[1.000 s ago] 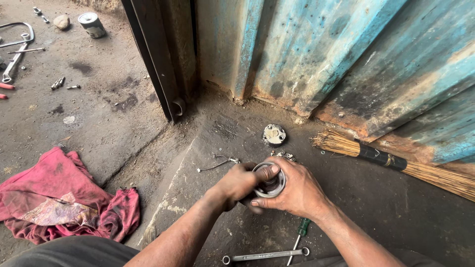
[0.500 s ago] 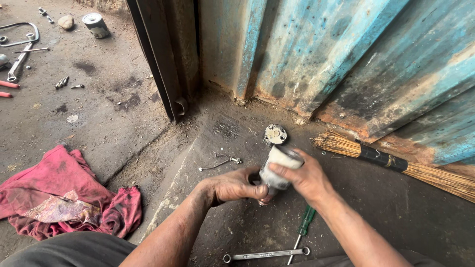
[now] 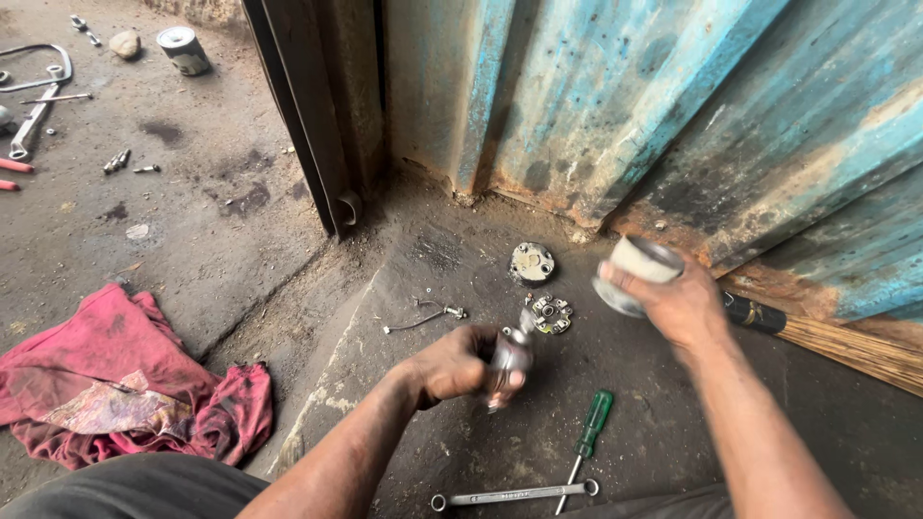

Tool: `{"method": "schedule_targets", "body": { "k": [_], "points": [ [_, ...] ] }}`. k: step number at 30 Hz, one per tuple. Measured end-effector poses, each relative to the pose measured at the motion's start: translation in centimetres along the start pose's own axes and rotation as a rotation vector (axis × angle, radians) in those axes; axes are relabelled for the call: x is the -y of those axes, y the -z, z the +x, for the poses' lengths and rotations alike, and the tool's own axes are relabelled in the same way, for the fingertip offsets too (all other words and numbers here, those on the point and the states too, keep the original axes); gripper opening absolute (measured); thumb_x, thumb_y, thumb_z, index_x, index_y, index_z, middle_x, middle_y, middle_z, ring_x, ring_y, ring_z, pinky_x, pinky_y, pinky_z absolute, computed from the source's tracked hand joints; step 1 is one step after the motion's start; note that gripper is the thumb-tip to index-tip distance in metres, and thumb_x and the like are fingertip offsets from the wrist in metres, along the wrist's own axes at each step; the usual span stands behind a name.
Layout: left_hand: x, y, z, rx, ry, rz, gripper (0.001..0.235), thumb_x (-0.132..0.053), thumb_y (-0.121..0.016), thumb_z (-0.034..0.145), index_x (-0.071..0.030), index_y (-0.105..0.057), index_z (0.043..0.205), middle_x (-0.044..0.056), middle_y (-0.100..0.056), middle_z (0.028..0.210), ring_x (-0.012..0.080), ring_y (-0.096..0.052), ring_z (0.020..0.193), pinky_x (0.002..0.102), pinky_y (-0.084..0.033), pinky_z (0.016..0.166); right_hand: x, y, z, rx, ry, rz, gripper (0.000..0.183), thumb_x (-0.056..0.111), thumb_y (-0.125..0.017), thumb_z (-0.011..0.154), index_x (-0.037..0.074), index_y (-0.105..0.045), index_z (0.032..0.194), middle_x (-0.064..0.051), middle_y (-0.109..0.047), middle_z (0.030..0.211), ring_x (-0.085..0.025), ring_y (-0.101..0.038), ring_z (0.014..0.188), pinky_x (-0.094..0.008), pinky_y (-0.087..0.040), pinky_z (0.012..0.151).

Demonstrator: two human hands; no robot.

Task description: The person disassembles a small cylindrical mechanical part using a screwdriver and wrench, then wipes the interior and exterior of the components with a red cloth. The person reassembles the part and continues wiping it.

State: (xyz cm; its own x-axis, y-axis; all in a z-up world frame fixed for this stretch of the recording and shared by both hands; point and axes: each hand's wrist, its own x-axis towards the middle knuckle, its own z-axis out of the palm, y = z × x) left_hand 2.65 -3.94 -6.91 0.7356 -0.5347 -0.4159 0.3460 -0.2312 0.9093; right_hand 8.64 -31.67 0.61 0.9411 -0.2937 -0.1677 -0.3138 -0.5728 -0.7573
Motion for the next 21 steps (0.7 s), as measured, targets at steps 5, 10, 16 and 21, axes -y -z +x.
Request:
{"method": "schedule_targets", "body": {
  "k": [5, 10, 16, 21],
  "points": [
    [-1.2, 0.3, 0.5, -0.208, -0.144, -0.485, 0.067, -0.032, -0.085, 0.072, -0.011, -0.052, 0.127, 0.015, -0.072, 0.112, 0.0264, -0.072, 0.100, 0.047, -0.064, 0.084, -4.1, 0.4, 1.3, 0.257, -0.110, -0.284, 0.082, 0.023, -0.097, 0.059, 0.012, -0.064, 0.133, -0.008, -0.076, 0.127, -0.023, -0.071, 0.120, -0.041, -0.054, 0.104],
    [-2.0, 1.6, -0.7, -0.343, -0.213, -0.669, 0.054, -0.044, -0.076, 0.081, -0.005, -0.057, 0.113, 0.013, -0.076, 0.108, 0.0285, -0.075, 0.089, 0.047, -0.066, 0.078, -2.6, 1.7, 0.2, 0.400, -0.098, -0.907, 0.119, 0.039, -0.106, 0.057, 0.018, -0.041, 0.154, -0.009, -0.055, 0.150, -0.026, -0.054, 0.138, -0.039, -0.041, 0.119],
    [-5.3, 0.1, -2.1, -0.240, -0.193, -0.583, 0.083, -0.058, -0.068, 0.082, -0.004, -0.045, 0.140, 0.024, -0.074, 0.103, 0.0358, -0.076, 0.095, 0.047, -0.065, 0.090, 3.4, -0.9, -6.4, 0.457, 0.093, -0.461, 0.125, 0.048, -0.094, 0.059, 0.032, -0.023, 0.161, -0.006, -0.055, 0.150, -0.020, -0.065, 0.124, -0.039, -0.059, 0.099],
    [-10.9, 0.4, -9.0, -0.054, -0.062, 0.415, 0.105, -0.057, -0.076, 0.079, -0.019, -0.021, 0.161, 0.014, -0.062, 0.140, 0.0296, -0.062, 0.127, 0.048, -0.042, 0.110, 2.9, -4.8, -8.0, 0.603, 0.210, -0.403, 0.081, 0.043, -0.092, 0.064, 0.010, -0.057, 0.130, -0.012, -0.077, 0.103, -0.025, -0.073, 0.093, -0.043, -0.061, 0.082]
  ]
}}
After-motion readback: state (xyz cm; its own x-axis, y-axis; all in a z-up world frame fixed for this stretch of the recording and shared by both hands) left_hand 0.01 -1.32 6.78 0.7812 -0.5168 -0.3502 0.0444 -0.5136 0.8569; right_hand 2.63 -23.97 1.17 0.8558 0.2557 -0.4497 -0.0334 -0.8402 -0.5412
